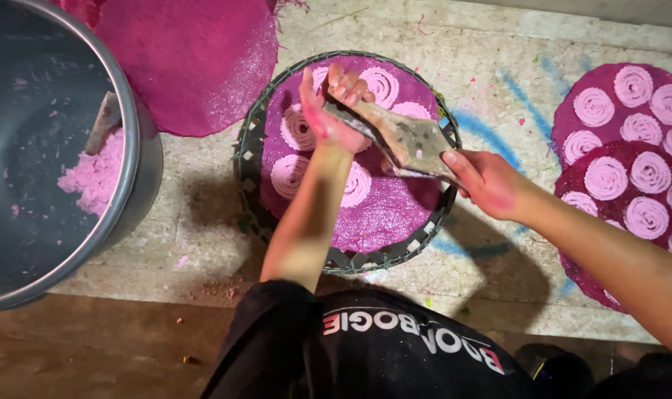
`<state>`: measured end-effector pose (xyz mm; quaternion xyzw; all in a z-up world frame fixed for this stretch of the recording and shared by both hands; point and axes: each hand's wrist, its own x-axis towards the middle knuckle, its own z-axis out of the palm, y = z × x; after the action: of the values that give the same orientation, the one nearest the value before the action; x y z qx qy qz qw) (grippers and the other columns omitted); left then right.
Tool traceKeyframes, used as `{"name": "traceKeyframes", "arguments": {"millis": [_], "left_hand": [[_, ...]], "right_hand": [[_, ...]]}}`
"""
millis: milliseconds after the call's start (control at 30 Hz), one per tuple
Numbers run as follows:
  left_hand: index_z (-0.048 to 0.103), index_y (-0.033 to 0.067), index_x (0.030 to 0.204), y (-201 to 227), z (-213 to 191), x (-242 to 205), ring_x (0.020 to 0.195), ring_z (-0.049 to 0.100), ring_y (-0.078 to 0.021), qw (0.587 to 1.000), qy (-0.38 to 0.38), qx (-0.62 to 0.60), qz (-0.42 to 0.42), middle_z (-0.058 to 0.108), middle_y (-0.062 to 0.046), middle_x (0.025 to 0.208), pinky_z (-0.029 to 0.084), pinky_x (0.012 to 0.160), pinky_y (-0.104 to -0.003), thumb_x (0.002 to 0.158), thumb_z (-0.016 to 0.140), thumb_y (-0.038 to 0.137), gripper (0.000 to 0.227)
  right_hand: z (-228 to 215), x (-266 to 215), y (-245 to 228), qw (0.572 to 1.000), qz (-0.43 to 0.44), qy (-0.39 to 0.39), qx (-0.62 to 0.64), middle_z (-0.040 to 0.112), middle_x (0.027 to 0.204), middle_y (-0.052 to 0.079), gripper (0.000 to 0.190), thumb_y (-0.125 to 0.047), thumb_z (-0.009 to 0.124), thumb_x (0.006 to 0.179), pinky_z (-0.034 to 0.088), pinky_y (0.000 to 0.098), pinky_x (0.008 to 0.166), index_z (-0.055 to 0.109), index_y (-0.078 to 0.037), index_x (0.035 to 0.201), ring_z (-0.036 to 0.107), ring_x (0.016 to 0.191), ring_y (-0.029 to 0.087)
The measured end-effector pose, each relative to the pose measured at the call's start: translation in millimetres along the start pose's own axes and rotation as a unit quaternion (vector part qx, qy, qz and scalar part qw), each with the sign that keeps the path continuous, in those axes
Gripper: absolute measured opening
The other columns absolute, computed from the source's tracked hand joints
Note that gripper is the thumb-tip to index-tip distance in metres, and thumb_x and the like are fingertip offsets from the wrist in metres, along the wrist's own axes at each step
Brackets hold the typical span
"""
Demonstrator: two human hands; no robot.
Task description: The person uses a wooden tool to scoop pink paste from a metal bowl and press it into a circular mold on a woven tray. They repeatedly form rose-shaped rolls and arrange them on the tray.
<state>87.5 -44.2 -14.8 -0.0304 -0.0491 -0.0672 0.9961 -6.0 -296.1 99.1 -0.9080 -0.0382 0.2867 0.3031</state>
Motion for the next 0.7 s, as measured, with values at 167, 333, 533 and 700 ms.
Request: {"name": "traceKeyframes", "arguments": {"millis": [167, 333, 533, 700], "left_hand": [[0.050, 0.0165, 0.080, -18.9, 6.9, -9.0, 0.067, 0.048, -0.0126, 1.000, 0.012, -0.017, 0.004, 0.046, 0.005, 0.071, 0.045, 0.078, -0.033, 0.098, 0.050, 0.052, 0.040], [0.050, 0.0158, 0.080, -14.9, 18.1, 16.7, 0.067, 0.049, -0.0126, 0.999, -0.045, -0.006, 0.008, 0.046, 0.005, 0.071, 0.048, 0.074, -0.036, 0.099, 0.048, 0.055, 0.044], [0.051, 0.0153, 0.079, 7.9, 27.7, -0.3, 0.065, 0.049, -0.0138, 0.997, -0.030, 0.062, 0.037, 0.048, 0.004, 0.068, 0.049, 0.074, -0.038, 0.098, 0.048, 0.056, 0.045], [0.051, 0.0167, 0.079, -23.6, 28.0, -12.1, 0.063, 0.049, -0.0128, 0.999, -0.001, 0.020, 0.035, 0.047, 0.004, 0.068, 0.048, 0.073, -0.035, 0.099, 0.047, 0.057, 0.046]], "right_hand": [[-23.4, -14.4, -4.6, 0.998, 0.051, -0.007, -0.041, 0.063, 0.065, 0.011, 0.069, -0.059, 0.034, 0.102, 0.051, 0.0396, 0.065, 0.072, -0.001, 0.098, 0.062, 0.063, 0.022], [-24.0, -7.1, -10.7, 0.998, 0.013, 0.047, -0.027, 0.062, 0.064, 0.010, 0.063, -0.057, 0.035, 0.101, 0.049, 0.0400, 0.065, 0.070, -0.004, 0.103, 0.060, 0.063, 0.022], [0.0, -9.0, -11.7, 0.999, -0.012, 0.007, 0.032, 0.058, 0.065, 0.007, 0.066, -0.055, 0.035, 0.106, 0.049, 0.0387, 0.062, 0.070, 0.000, 0.092, 0.056, 0.064, 0.021], [-25.7, -31.2, -12.2, 0.993, 0.116, -0.013, -0.017, 0.061, 0.062, 0.008, 0.060, -0.055, 0.034, 0.100, 0.052, 0.0406, 0.058, 0.070, -0.007, 0.093, 0.061, 0.059, 0.022]]}}
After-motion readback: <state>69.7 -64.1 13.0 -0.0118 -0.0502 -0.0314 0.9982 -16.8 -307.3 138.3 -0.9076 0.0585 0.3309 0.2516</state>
